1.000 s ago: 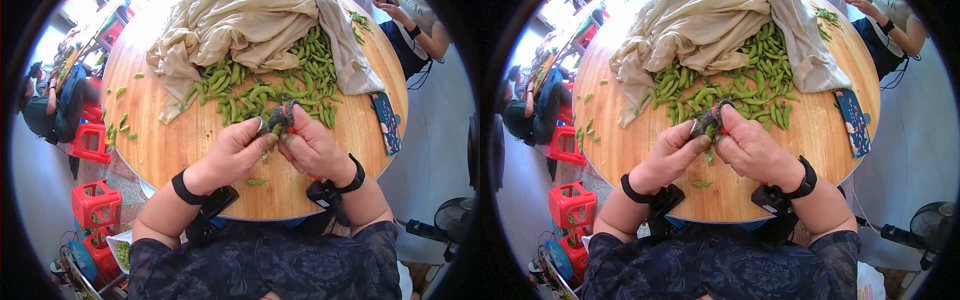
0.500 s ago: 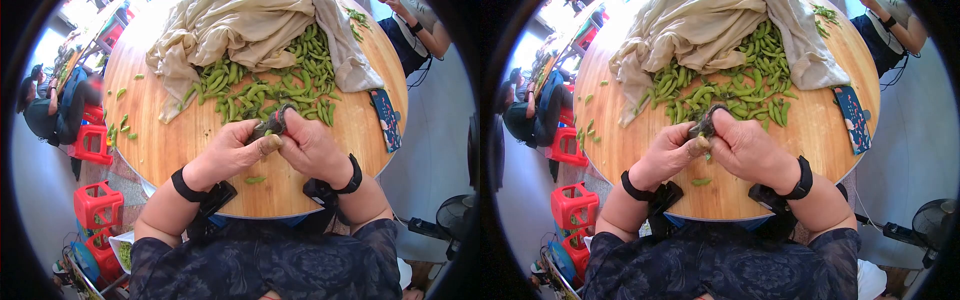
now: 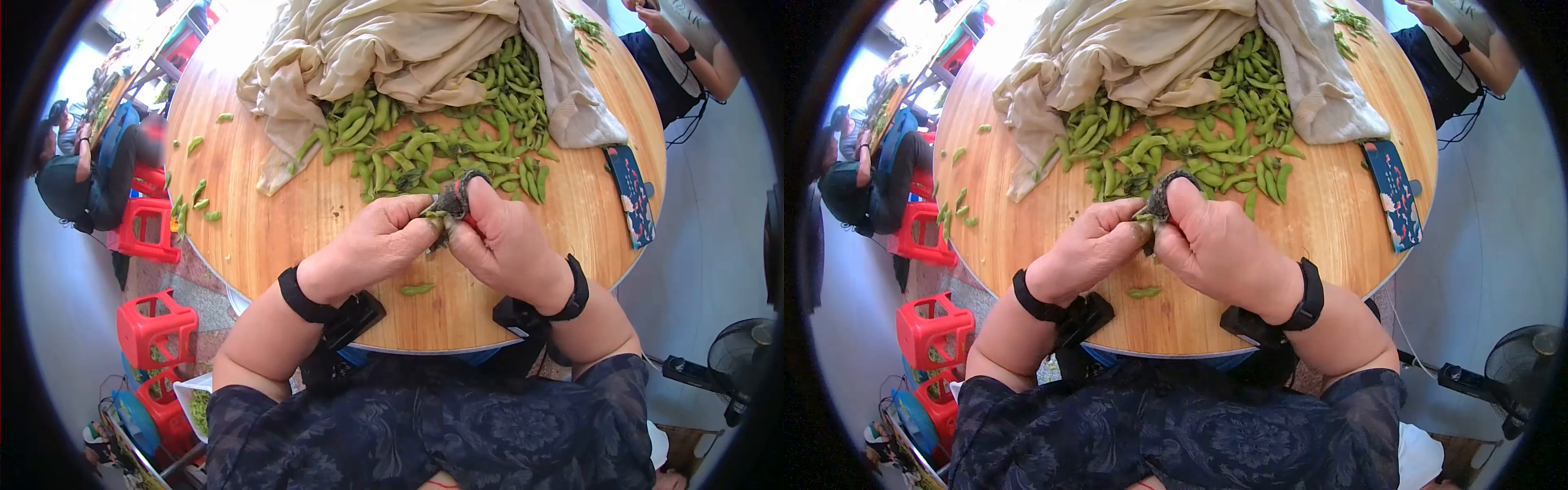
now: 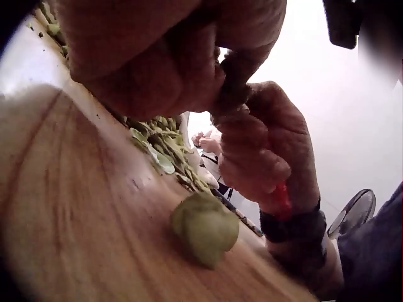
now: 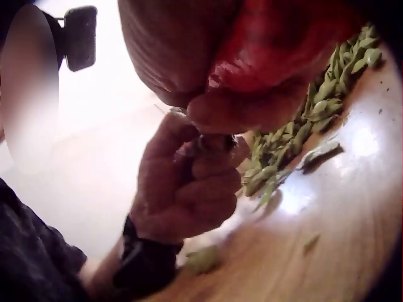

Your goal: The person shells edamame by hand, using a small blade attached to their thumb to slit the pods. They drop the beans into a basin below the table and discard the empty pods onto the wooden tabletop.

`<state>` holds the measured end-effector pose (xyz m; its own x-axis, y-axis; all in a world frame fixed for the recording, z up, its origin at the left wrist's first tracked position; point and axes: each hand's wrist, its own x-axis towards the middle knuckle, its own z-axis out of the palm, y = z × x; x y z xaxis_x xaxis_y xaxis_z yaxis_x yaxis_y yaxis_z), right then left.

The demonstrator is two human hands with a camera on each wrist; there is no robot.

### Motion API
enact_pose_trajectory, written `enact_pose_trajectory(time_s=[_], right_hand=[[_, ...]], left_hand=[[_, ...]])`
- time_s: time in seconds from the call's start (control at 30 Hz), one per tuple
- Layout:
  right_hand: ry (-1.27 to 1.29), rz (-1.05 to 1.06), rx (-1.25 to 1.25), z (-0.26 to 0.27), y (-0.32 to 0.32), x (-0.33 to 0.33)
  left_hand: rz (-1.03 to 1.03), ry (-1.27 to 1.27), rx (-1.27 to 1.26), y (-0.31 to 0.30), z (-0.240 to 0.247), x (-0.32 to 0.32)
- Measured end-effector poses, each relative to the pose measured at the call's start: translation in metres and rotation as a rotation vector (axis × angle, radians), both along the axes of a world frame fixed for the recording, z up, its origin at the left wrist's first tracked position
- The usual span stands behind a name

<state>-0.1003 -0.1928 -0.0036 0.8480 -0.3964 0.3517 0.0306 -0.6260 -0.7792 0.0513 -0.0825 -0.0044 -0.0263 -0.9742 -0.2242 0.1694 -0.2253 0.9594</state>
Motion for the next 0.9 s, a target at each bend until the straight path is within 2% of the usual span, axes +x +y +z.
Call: enact_pose_trajectory(time_s=[0.13, 0.2, 0.33, 0.4, 0.43, 0.5, 0.53, 0.6, 0.63, 0.67, 0.77, 0.83, 0.9], right_hand=[[0.025, -0.035, -0.113, 0.005, 0.006, -0.005], [0.006, -0.007, -0.275, 0.009, 0.008, -0.005], [-0.005, -0.013, -0.354, 0.009, 0.006, -0.003], [-0.014, -0.137, -0.151, 0.010, -0.001, -0.003], [-0.013, -0.137, -0.155, 0.014, -0.006, -0.005], [0.074, -0.186, 0.083, 0.025, -0.013, -0.008], [0.073, -0.180, 0.079, 0.025, -0.012, -0.007], [0.164, 0.143, -0.199, 0.021, -0.007, -0.006], [0.236, 0.284, -0.281, 0.014, -0.005, -0.006], [0.306, 0.329, -0.273, 0.016, -0.002, -0.006], [0.315, 0.252, -0.288, 0.008, -0.008, 0.001], [0.153, -0.026, -0.451, 0.004, -0.013, 0.011], [0.203, -0.018, -0.543, 0.001, -0.010, 0.024]], left_hand=[[-0.010, 0.083, -0.011, 0.000, -0.006, -0.001], [-0.001, 0.139, 0.008, 0.001, -0.006, -0.002], [0.074, 0.132, 0.029, -0.003, -0.006, -0.008], [0.137, 0.158, 0.052, -0.003, -0.005, -0.006], [0.136, 0.160, 0.049, -0.004, -0.002, -0.002], [0.276, 0.335, 0.041, -0.003, 0.008, 0.015], [0.316, 0.435, -0.034, -0.003, 0.007, 0.024], [0.412, 0.683, -0.094, 0.000, 0.007, 0.036], [0.416, 0.685, -0.101, 0.000, 0.007, 0.038], [0.450, 0.677, -0.112, -0.001, 0.006, 0.038], [0.496, 0.635, -0.139, -0.002, 0.009, 0.036], [0.509, 0.601, -0.156, -0.003, 0.011, 0.035], [0.547, 0.577, -0.125, -0.003, 0.011, 0.034]])
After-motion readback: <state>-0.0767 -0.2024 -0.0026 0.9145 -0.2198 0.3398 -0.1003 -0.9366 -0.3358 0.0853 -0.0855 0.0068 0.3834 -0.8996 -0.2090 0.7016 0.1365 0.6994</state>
